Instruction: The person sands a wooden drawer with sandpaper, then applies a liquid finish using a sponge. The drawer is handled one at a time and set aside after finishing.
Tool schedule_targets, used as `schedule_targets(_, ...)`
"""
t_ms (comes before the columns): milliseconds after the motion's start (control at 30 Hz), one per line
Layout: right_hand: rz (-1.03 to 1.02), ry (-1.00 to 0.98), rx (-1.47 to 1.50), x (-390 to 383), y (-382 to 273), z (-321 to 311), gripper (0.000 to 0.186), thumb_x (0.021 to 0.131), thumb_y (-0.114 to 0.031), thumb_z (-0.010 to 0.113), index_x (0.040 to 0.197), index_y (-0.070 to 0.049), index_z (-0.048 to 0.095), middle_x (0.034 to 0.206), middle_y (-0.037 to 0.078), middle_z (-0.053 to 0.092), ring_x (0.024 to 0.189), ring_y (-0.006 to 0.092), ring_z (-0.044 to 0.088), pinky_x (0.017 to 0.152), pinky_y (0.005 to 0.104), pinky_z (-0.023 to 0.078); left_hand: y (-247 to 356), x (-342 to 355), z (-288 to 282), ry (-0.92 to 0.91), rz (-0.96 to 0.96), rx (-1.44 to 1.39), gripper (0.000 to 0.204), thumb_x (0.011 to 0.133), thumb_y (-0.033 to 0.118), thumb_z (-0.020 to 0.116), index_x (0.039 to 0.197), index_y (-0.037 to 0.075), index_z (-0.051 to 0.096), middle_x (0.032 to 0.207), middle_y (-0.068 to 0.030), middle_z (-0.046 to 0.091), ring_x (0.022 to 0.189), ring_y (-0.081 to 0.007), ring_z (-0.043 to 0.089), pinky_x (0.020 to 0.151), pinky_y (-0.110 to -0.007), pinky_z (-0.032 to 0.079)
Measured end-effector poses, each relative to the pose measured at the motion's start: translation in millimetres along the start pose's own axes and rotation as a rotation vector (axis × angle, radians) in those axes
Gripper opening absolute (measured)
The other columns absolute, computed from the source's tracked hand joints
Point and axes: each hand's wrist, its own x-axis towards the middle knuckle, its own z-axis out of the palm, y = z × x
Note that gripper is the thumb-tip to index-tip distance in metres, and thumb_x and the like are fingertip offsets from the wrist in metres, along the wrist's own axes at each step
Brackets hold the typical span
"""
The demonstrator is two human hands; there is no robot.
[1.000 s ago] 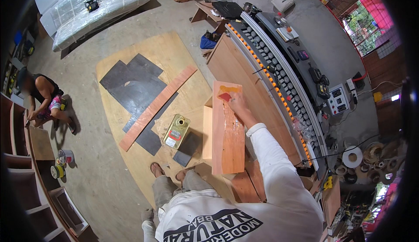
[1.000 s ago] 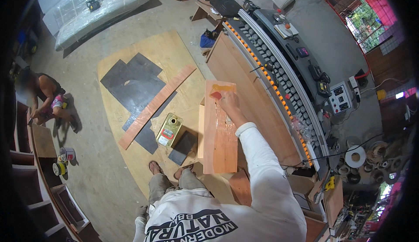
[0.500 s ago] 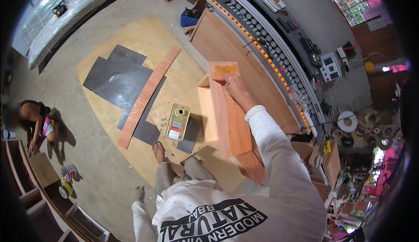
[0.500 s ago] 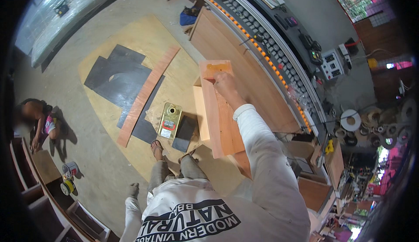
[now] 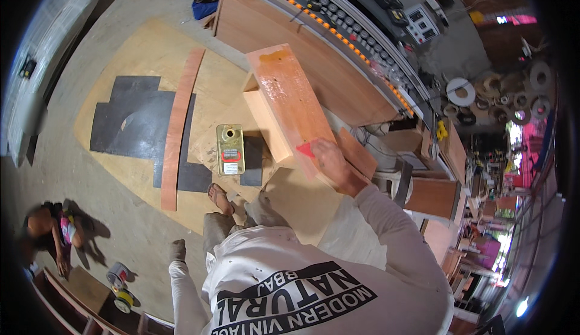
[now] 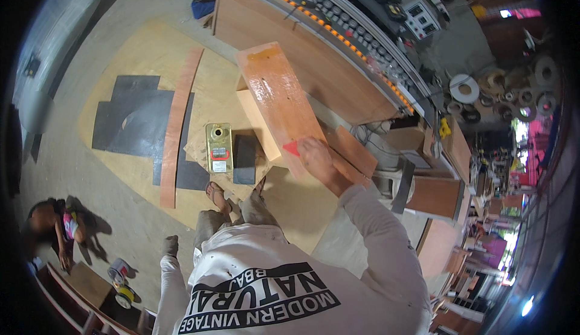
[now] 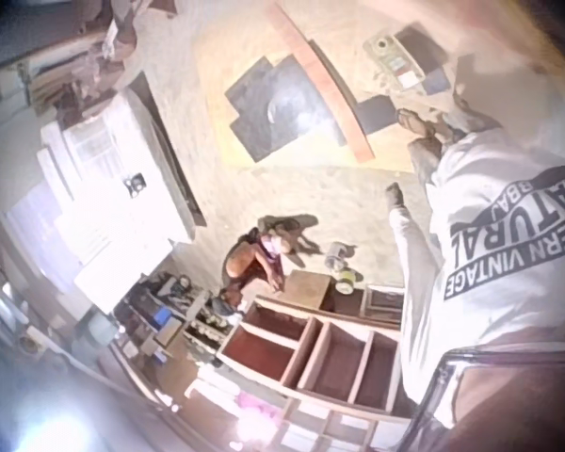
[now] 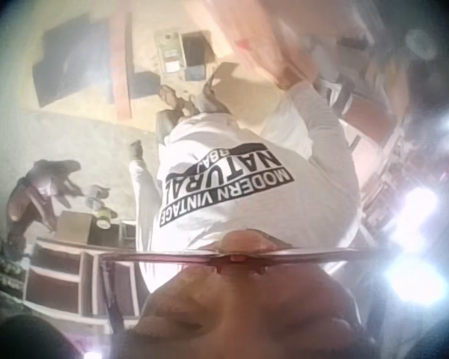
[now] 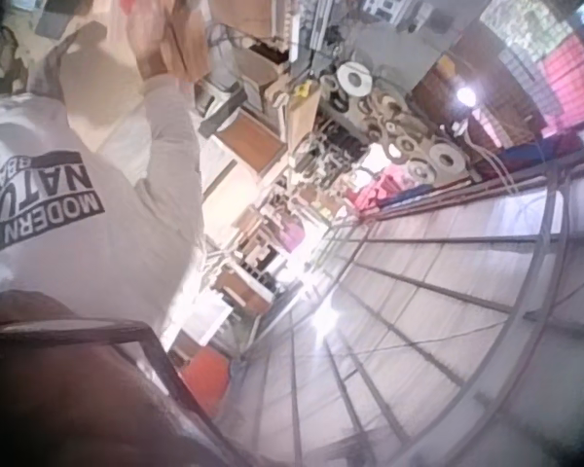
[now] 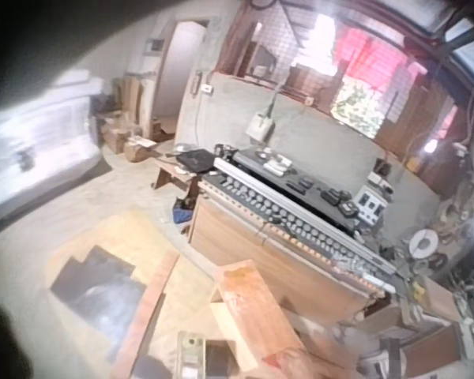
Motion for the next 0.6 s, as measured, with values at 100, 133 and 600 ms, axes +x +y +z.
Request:
schedule_targets(100, 0.068, -0.088, 0.05, -75.9, -27.9, -21.4, 0.024, 0.077, 0.0, 0.063, 0.1, -0.005, 0.07, 0.099, 0.015, 0.071, 0.099, 0.0361, 0.068, 0.09, 0.0438, 0.055, -0.4, 19.0, 10.3, -0.03, -0.095, 0.044, 0.037, 0.088, 0.032, 0.058, 0.082, -0.001, 0.073, 0.078, -0.0207, 0.074, 0.067, -0.0291, 0.064, 0.068, -0.051, 0.048)
schedule_targets(133, 0.117, -0.198, 0.052, -97.3, -33.5, -26.1, 0.025, 0.078, -0.002, 0.064, 0.101, -0.006, 0.07, 0.1, 0.015, 0.071, 0.102, 0.035, 0.067, 0.091, 0.0435, 0.054, -0.2, 25.8, 12.0, -0.025, 0.028, -0.012, 0.033, 0.089, 0.03, 0.059, 0.079, 0.001, 0.069, 0.07, -0.015, 0.067, 0.059, -0.0253, 0.06, 0.059, -0.047, 0.047)
schedule_targets(600, 0.809, -0.082, 0.351, -17.3, -18.1, -78.8, 0.02, 0.093, -0.017, 0.068, 0.105, -0.001, 0.067, 0.098, 0.029, 0.071, 0.095, 0.0461, 0.07, 0.079, 0.052, 0.055, 70.7, 43.0, 3.7, 0.104, 0.091, -0.094, 0.05, 0.095, 0.042, 0.06, 0.117, 0.0, 0.075, 0.103, -0.0241, 0.076, 0.1, -0.0375, 0.073, 0.088, -0.045, 0.055)
